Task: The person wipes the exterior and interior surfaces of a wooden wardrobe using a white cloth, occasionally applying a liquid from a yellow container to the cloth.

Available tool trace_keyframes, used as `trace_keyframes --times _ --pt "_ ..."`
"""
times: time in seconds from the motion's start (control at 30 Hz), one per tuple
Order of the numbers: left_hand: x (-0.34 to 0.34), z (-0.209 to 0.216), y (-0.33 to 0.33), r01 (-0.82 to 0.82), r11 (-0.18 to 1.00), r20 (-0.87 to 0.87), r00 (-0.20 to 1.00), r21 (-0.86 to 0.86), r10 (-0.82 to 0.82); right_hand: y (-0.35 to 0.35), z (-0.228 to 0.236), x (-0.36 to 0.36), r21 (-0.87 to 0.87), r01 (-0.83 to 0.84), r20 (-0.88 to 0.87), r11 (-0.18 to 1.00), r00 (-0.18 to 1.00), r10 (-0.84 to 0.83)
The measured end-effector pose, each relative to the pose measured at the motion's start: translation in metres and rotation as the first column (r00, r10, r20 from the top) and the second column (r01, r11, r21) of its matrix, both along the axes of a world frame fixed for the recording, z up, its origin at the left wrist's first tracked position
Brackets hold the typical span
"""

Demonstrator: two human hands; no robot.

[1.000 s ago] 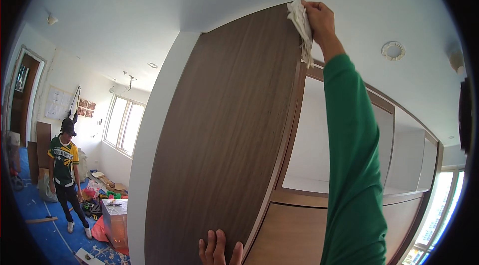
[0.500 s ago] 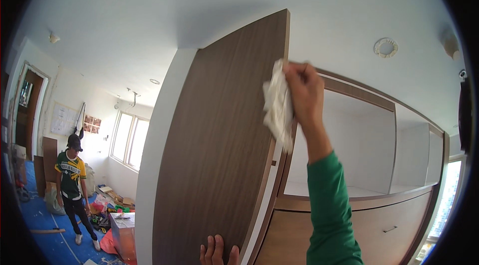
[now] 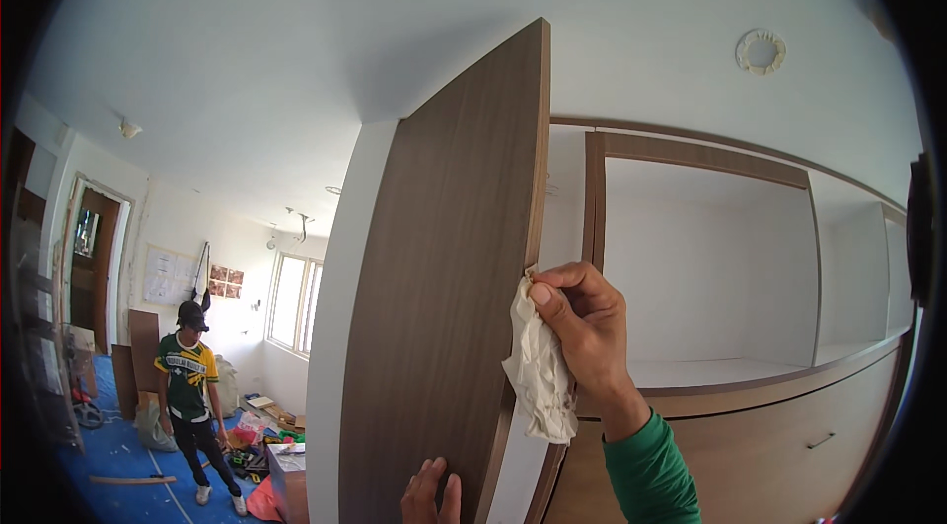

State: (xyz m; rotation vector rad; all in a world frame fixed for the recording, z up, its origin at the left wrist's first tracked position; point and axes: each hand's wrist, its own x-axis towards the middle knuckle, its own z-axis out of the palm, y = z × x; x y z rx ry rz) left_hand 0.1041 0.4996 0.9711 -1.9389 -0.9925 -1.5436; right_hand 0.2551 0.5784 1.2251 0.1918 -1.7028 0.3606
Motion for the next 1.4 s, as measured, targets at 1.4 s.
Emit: trace_keyframes --times 1.4 --pt "0.018 0.102 0.070 0.137 0.990 -0.985 0.171 0.024 0.000 -0.136 -0.581 0.142 -0.829 -0.545 -0.345 -0.124 0.674 -0.653"
